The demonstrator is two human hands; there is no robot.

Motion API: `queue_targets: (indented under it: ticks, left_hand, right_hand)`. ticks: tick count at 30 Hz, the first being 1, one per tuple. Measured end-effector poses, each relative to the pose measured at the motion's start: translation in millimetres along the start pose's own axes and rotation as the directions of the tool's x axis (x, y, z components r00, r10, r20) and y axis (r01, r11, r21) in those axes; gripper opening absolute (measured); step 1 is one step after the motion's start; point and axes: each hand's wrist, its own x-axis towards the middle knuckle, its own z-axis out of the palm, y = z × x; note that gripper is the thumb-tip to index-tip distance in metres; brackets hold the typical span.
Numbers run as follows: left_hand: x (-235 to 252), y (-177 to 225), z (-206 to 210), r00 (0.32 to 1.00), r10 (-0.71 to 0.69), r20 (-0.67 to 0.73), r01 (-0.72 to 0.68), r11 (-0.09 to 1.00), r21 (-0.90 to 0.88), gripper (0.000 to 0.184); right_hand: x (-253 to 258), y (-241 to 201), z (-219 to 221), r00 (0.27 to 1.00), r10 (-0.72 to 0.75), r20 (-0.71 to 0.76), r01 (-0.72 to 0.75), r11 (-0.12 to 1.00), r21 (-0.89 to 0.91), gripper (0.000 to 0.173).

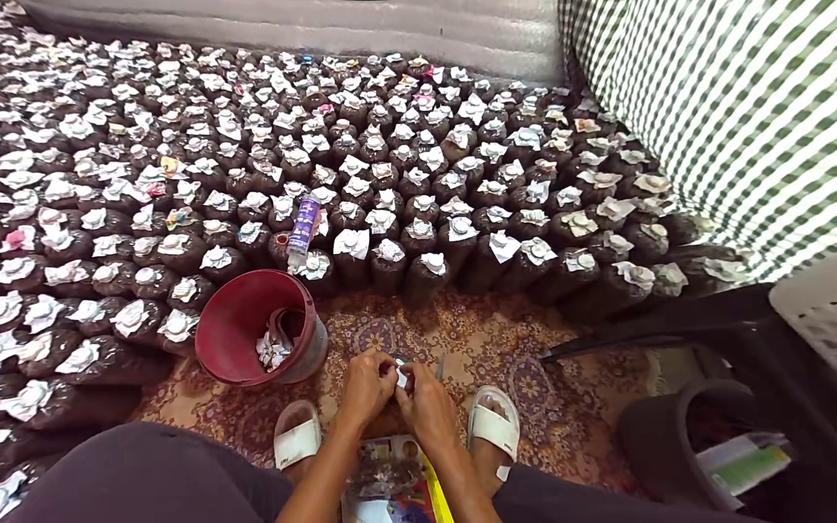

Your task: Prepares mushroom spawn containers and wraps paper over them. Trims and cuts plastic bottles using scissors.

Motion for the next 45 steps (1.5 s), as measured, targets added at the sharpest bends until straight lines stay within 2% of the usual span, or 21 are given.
queue_targets:
  ticks: [3, 7, 11, 16, 20, 22, 25, 27, 28, 30, 31, 33, 34, 35, 36, 37, 39, 41, 43, 45]
  left_hand:
    - [6, -10, -2, 0.993, -0.112, 0.040, 0.118, 0.980, -0.163, 0.017]
    - [8, -14, 2, 0.990, -0.140, 0.031, 0.144, 0.969, -0.202, 0.015]
    - [8, -16, 2, 0.996, -0.064, 0.056, 0.068, 0.996, -0.061, 0.017]
    - [4, 2, -14, 0.978, -0.134, 0.157, 0.118, 0.987, 0.112, 0.024]
    - [0, 27, -21, 0.978, -0.096, 0.184, 0.048, 0.967, 0.249, 0.034]
    - [2, 33, -19, 0.973, -0.086, 0.213, 0.019, 0.954, 0.299, 0.035]
    - [12, 29, -19, 0.968, -0.062, 0.243, -0.019, 0.948, 0.317, 0.035]
    - [22, 16, -27, 0.963, -0.022, 0.268, -0.051, 0.964, 0.260, 0.034]
    - [27, 9, -33, 0.961, -0.006, 0.275, -0.059, 0.972, 0.227, 0.033]
    - [38, -6, -46, 0.962, 0.022, 0.273, -0.066, 0.986, 0.154, 0.031]
    - [42, -14, -52, 0.962, 0.035, 0.270, -0.069, 0.991, 0.118, 0.029]
    - [46, -27, -59, 0.960, 0.030, 0.277, -0.052, 0.996, 0.070, 0.026]
    - [47, -32, -61, 0.960, 0.020, 0.279, -0.036, 0.998, 0.053, 0.026]
    - [48, -35, -62, 0.961, 0.008, 0.277, -0.019, 0.999, 0.038, 0.026]
    - [48, -38, -63, 0.963, -0.001, 0.271, -0.005, 1.000, 0.019, 0.027]
    - [46, -41, -62, 0.965, 0.000, 0.263, -0.001, 1.000, 0.001, 0.028]
    - [44, -40, -57, 0.968, 0.029, 0.250, -0.022, 0.999, -0.031, 0.031]
    - [40, -37, -46, 0.971, 0.061, 0.233, -0.053, 0.998, -0.042, 0.034]
    - [35, -32, -34, 0.978, 0.079, 0.194, -0.076, 0.997, -0.020, 0.035]
    - [28, -24, -23, 0.984, 0.073, 0.165, -0.077, 0.997, 0.014, 0.038]
  right_hand:
    - [2, 9, 9, 0.999, -0.008, -0.039, 0.012, 0.995, 0.097, 0.042]
    - [5, 16, 18, 0.997, -0.016, -0.078, 0.029, 0.985, 0.169, 0.046]
    - [6, 13, 17, 0.998, -0.014, -0.064, 0.023, 0.989, 0.149, 0.046]
    - [13, -2, 15, 0.998, 0.055, -0.008, -0.055, 0.998, -0.014, 0.045]
    - [15, -8, 13, 0.999, 0.043, 0.017, -0.043, 0.999, -0.030, 0.042]
    - [15, -10, 14, 0.999, 0.019, 0.034, -0.019, 1.000, -0.009, 0.050]
    - [16, -7, 14, 0.999, 0.013, 0.034, -0.014, 0.999, 0.034, 0.081]
    - [11, -4, 8, 0.998, 0.044, 0.053, -0.048, 0.996, 0.074, 0.094]
    - [6, -2, 0, 0.996, 0.063, 0.068, -0.067, 0.996, 0.066, 0.092]
    - [-10, 4, -18, 0.991, 0.057, 0.120, -0.057, 0.998, -0.004, 0.066]
    - [-15, 5, -28, 0.980, 0.065, 0.189, -0.055, 0.997, -0.055, 0.051]
    - [-20, 1, -41, 0.940, 0.092, 0.329, -0.065, 0.994, -0.090, 0.036]
    - [-20, 2, -42, 0.936, 0.059, 0.346, -0.060, 0.998, -0.007, 0.034]
    - [-17, 9, -40, 0.948, -0.012, 0.318, -0.042, 0.986, 0.164, 0.031]
    - [-14, 18, -35, 0.962, -0.095, 0.255, -0.012, 0.921, 0.388, 0.028]
    - [-12, 26, -28, 0.972, -0.150, 0.179, 0.014, 0.804, 0.595, 0.023]
    - [-4, 33, -21, 0.980, -0.179, 0.086, 0.028, 0.554, 0.832, 0.017]
    - [1, 32, -18, 0.989, -0.120, 0.087, -0.034, 0.383, 0.923, 0.021]
    - [4, 31, -19, 0.984, -0.056, 0.167, -0.148, 0.249, 0.957, 0.031]
    - [10, 32, -15, 0.969, 0.037, 0.245, -0.247, 0.171, 0.954, 0.035]
